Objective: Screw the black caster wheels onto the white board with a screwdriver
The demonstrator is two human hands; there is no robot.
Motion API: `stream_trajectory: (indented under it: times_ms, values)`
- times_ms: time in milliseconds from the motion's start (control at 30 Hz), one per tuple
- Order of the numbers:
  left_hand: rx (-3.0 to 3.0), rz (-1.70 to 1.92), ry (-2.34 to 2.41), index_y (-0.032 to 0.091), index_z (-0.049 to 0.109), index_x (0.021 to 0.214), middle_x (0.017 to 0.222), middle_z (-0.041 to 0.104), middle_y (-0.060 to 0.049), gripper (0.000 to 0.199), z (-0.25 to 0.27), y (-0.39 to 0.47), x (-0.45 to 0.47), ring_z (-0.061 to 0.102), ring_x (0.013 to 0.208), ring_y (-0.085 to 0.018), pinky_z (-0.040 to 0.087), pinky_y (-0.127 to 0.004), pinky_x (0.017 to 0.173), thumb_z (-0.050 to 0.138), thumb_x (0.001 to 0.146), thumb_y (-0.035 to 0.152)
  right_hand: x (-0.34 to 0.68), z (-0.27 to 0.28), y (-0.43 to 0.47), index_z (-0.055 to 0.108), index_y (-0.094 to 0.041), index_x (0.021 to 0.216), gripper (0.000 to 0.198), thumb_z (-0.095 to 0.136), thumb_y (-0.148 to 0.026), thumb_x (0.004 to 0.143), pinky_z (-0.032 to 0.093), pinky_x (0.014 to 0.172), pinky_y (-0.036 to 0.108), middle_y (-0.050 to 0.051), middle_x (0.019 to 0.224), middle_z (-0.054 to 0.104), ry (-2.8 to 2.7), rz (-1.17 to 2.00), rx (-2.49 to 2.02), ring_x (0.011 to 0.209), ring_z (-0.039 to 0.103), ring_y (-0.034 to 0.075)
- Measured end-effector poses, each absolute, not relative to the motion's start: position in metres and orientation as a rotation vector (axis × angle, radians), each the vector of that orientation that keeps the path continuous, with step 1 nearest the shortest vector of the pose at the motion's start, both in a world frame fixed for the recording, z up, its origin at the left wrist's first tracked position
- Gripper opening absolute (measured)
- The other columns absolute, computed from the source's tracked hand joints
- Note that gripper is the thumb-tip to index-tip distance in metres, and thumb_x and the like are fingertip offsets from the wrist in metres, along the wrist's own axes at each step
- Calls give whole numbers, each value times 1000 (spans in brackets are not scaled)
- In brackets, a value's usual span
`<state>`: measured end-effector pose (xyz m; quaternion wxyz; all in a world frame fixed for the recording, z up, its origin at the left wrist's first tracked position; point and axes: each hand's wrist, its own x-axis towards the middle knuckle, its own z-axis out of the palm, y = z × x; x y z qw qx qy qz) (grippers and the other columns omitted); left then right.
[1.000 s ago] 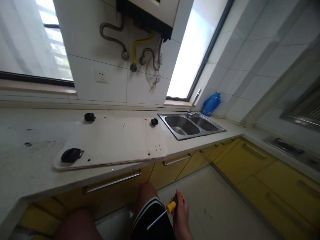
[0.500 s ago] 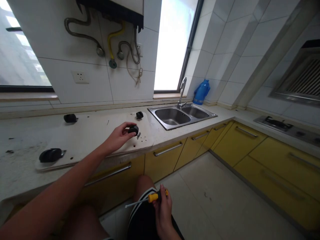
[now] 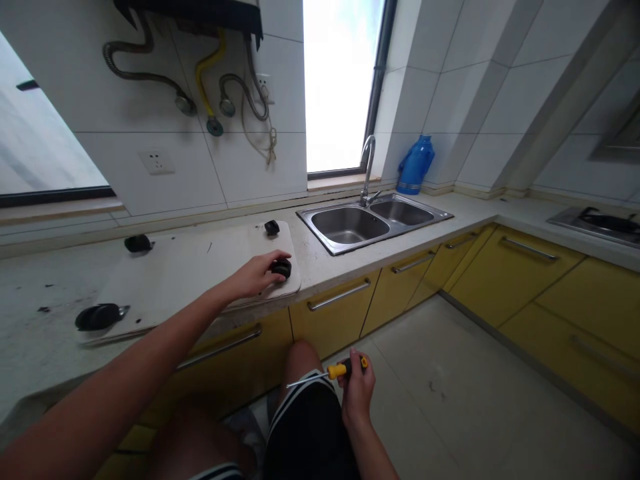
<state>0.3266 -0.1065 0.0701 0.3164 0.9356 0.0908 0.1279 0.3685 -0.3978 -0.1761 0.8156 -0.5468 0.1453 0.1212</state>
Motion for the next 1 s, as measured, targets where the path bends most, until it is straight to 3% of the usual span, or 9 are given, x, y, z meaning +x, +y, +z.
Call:
stream_trajectory:
  times_ms: [200,433,533,700,867,1000]
  values:
    - [2563,269,159,26,76,123,131,81,-11,43,73,-111,330,74,121,-35,57,-50,109,69,84,41,378,-186,-402,63,-18,101,40,76,-55,100,43,49,19,-5,77,61,298,245,-1188,60,58,8]
    - [2696,289,264,22,74,132,139,77,-16,51,74,-108,336,70,130,-40,53,-53,116,68,85,41,365,-190,-395,64,-17,101,29,72,-44,106,41,47,17,-5,77,60,286,285,-1188,59,56,7]
    - [2740,359,372,21,72,138,139,74,-18,54,75,-110,337,69,129,-41,53,-55,114,65,90,46,357,-188,-393,62,-18,98,37,76,-52,101,40,45,17,-6,74,61,265,299,-1186,56,57,7]
    - [2722,413,532,20,75,128,133,73,-17,48,80,-106,335,70,122,-38,55,-51,108,53,97,50,345,-183,-387,60,-21,92,66,88,-78,75,41,41,20,-7,67,60,215,320,-1175,52,55,10]
    - [2642,347,543,23,75,113,124,80,-12,43,81,-100,328,72,115,-33,56,-46,103,47,100,52,336,-186,-382,59,-22,90,72,88,-84,68,36,37,20,-10,63,56,201,338,-1175,46,49,8]
    - [2578,284,520,22,75,108,117,80,-12,57,78,-99,321,74,105,-31,59,-44,96,45,100,69,331,-189,-379,59,-22,91,74,89,-85,66,36,36,20,-9,64,58,196,355,-1181,46,51,9]
